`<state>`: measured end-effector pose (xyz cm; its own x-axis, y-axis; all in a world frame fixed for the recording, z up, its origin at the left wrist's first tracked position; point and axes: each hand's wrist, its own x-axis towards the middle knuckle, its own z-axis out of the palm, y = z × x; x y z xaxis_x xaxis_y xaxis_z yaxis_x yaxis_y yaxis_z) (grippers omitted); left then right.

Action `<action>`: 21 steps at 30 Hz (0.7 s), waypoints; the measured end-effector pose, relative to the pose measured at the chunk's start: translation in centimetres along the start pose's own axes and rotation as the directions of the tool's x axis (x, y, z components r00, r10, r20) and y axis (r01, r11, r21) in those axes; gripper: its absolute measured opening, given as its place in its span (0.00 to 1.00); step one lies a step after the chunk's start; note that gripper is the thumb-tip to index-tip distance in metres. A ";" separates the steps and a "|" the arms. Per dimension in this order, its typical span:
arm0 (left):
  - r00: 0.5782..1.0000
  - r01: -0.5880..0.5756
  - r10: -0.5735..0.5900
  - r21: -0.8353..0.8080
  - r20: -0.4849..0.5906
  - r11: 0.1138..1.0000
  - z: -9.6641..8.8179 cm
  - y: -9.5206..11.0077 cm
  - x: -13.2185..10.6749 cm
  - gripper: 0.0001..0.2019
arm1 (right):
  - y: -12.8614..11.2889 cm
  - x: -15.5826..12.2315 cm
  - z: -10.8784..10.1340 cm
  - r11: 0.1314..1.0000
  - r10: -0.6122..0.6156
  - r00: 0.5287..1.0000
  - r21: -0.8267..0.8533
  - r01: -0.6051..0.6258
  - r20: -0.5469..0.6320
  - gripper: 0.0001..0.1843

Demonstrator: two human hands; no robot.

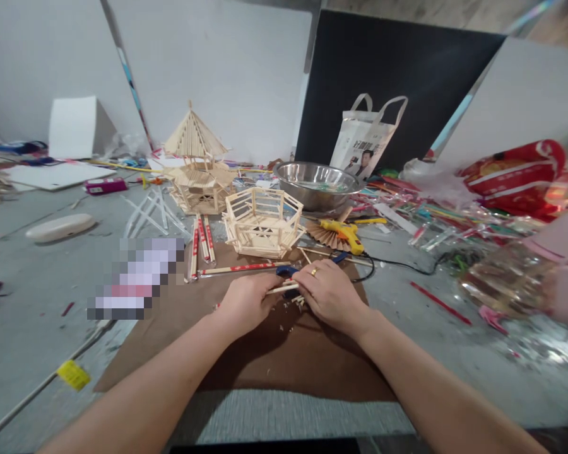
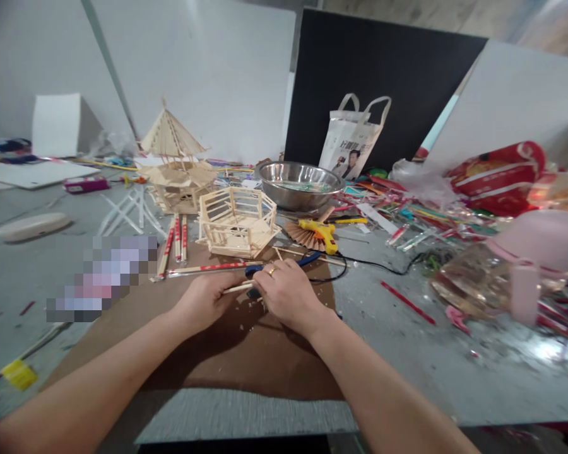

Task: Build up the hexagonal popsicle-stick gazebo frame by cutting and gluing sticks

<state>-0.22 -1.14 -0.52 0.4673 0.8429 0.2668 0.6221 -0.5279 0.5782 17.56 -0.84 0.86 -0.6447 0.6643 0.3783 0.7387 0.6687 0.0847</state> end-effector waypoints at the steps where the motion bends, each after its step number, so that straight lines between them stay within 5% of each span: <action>1: 1.000 -0.013 0.012 0.075 0.013 0.997 -0.1 0.0 -0.1 0.11 | -0.1 0.0 -0.1 1.000 0.001 1.000 -0.013 -0.001 0.010 0.15; 8: 0.996 -0.079 0.062 0.363 0.058 0.928 -0.2 0.2 -0.4 0.12 | -0.8 0.0 -0.1 0.995 0.013 0.999 -0.104 -0.010 0.036 0.17; 21: 0.998 -0.035 0.013 0.409 0.056 0.912 0.0 0.6 -0.4 0.09 | -1.1 -0.2 0.3 0.995 0.076 0.996 -0.070 -0.073 0.050 0.13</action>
<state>-0.01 -1.74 -0.33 0.5098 0.8288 0.2306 0.8081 -0.5533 0.2022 16.77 -1.62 0.40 -0.5956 0.7291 0.3372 0.7955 0.5937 0.1214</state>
